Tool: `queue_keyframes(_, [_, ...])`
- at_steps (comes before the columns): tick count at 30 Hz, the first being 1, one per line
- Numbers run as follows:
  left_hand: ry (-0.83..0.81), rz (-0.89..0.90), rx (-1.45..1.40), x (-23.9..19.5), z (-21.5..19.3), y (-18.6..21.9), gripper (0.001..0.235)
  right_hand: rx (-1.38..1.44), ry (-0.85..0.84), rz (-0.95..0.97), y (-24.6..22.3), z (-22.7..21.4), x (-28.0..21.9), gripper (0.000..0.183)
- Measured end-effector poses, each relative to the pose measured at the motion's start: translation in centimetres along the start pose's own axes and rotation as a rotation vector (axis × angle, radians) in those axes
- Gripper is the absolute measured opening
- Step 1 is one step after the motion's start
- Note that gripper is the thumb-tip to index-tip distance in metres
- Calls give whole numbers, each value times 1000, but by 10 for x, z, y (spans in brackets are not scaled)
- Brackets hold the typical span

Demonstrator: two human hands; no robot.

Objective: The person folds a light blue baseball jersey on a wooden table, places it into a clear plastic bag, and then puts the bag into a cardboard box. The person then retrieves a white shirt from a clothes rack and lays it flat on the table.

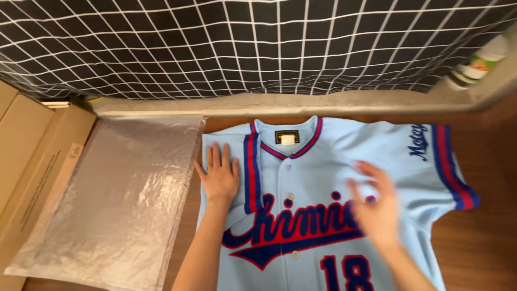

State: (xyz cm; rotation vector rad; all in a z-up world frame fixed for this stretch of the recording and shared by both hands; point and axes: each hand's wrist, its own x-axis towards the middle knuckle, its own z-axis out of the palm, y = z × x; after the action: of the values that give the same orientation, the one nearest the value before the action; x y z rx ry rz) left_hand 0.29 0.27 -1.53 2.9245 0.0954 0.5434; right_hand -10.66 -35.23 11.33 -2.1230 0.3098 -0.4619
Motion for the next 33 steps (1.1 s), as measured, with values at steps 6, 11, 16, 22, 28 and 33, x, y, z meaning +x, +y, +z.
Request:
queue_keyframes(6, [-144,44,-249,-42,-53,61,67,-29,455,100,123,-129,12,64])
queue_keyframes(11, [-160,11,-212,-53,-26,47,70,438,263,680,128,-127,35,61])
queue_keyframes(16, [-201,6,-190,-46,-24,43,71,560,251,861,107,-107,51,46])
queue_keyframes(22, [-210,-23,-207,-43,-60,100,74,576,434,860,97,-101,49,42])
queue_keyframes(28, [-220,532,-665,-78,-79,244,66,600,277,888,62,-118,45,54])
queue_keyframes(33, [-332,701,-655,-114,-27,331,69,596,153,913,171,-135,46,28])
